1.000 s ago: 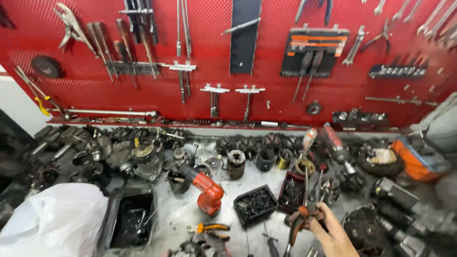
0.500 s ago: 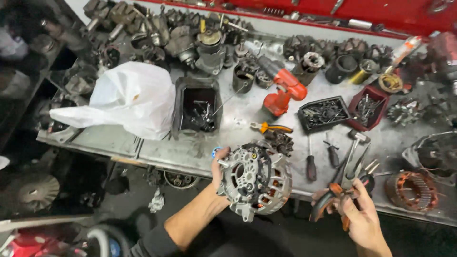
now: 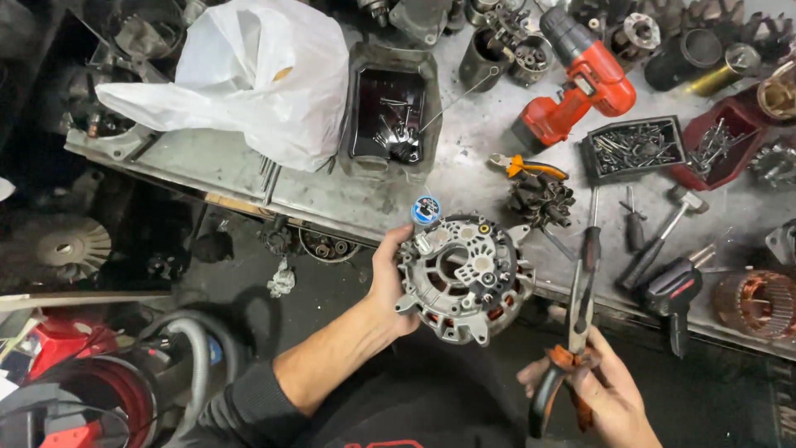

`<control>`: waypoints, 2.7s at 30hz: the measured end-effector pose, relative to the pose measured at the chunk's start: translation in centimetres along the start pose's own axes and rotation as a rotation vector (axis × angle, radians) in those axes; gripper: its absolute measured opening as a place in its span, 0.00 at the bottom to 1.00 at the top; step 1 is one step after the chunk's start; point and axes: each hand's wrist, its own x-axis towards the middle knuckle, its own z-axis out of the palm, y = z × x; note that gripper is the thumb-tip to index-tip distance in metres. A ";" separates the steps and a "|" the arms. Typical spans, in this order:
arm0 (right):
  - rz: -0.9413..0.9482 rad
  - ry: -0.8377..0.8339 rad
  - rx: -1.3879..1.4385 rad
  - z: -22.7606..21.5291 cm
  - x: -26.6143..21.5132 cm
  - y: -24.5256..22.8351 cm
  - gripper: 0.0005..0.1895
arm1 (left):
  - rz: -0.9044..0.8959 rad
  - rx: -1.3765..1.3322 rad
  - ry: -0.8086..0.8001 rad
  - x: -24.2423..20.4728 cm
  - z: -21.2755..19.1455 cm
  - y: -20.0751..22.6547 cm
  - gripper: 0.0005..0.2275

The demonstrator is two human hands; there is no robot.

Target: The person assembles an alternator by fitting a copper-wound stator into a metal housing. They then use pliers to manipulate and secure small components on the assembly's faceplate.

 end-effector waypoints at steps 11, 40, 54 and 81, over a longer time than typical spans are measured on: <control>0.288 -0.063 -0.360 2.1 -0.9 -3.1 0.35 | -0.281 0.289 0.199 -2.9 -0.8 4.2 0.33; 0.876 -0.779 -1.089 3.8 -2.3 -8.6 0.21 | -0.547 0.532 0.283 -4.3 -5.5 -5.2 0.36; 1.142 -0.803 -1.392 7.6 -4.6 -10.8 0.19 | -0.428 0.455 0.299 -6.8 -4.9 -8.0 0.30; 1.067 -0.529 -1.212 5.7 -6.3 -8.2 0.20 | -0.341 0.487 0.292 -3.9 -3.7 -6.2 0.30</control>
